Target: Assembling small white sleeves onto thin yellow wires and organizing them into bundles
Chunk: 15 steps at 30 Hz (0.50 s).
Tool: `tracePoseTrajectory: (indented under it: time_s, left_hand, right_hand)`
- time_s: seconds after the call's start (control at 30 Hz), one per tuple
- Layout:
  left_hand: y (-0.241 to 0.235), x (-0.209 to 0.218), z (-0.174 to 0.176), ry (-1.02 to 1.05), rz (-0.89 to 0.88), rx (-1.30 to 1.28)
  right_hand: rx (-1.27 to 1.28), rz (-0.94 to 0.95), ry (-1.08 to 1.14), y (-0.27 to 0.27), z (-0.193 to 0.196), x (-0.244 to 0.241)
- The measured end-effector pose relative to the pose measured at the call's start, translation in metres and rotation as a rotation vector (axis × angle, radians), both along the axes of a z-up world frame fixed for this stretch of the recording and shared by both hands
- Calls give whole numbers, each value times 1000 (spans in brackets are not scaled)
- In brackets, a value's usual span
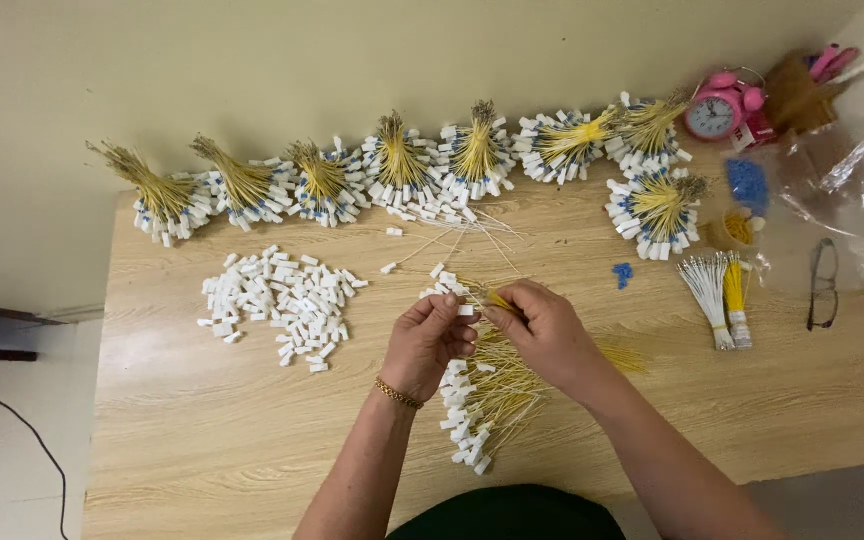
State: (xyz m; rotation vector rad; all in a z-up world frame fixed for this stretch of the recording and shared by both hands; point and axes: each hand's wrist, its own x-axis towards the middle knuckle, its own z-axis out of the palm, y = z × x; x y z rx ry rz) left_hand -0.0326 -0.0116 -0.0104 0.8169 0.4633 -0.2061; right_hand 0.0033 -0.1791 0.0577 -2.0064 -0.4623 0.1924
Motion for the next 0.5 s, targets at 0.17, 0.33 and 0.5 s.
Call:
tracePoseTrajectory:
  time_s: [0.17,0.33,0.5]
  left_hand:
    - [-2,-1,1,21,10,6]
    - [-4,-3,-6,57,21,34]
    - [-8,-6,-32,86,36,3]
  right_hand:
    - [-101,31,-39,0,-10,0]
    - [-244,25,-181,3,-33,-3]
    - [-273,66,-126,6,-51,0]
